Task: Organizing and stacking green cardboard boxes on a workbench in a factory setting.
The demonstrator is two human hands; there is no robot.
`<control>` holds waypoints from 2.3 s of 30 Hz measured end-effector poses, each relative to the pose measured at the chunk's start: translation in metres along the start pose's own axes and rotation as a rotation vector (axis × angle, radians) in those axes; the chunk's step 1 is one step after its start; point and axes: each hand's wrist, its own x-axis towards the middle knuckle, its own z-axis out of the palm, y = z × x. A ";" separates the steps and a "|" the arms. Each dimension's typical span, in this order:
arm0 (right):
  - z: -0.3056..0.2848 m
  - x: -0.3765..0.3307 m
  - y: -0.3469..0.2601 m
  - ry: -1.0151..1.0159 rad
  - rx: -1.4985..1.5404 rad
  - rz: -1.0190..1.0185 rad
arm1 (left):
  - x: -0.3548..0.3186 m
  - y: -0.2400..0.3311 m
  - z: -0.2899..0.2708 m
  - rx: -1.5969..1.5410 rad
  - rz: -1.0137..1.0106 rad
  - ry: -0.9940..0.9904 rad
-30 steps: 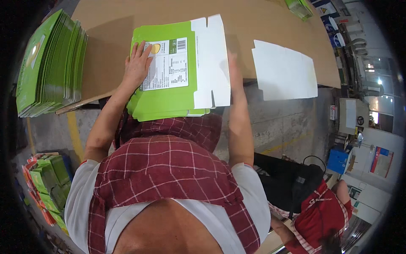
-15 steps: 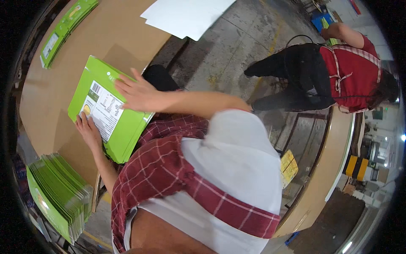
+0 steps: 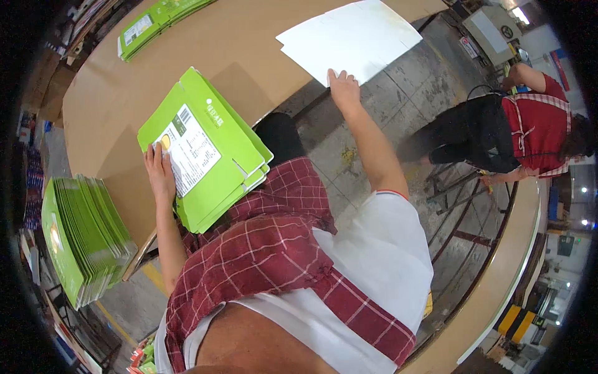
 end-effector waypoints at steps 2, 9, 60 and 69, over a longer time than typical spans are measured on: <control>-0.004 -0.004 -0.004 0.182 0.048 -0.105 | -0.001 0.002 -0.001 0.004 0.013 0.017; -0.136 -0.074 -0.033 -0.012 0.873 -0.347 | -0.021 0.004 0.011 0.007 0.010 0.058; -0.066 -0.176 -0.196 0.184 0.404 -0.742 | -0.030 0.014 0.002 0.150 -0.048 0.019; -0.080 -0.109 -0.211 0.177 0.280 -1.036 | -0.035 0.017 0.001 0.138 -0.042 0.032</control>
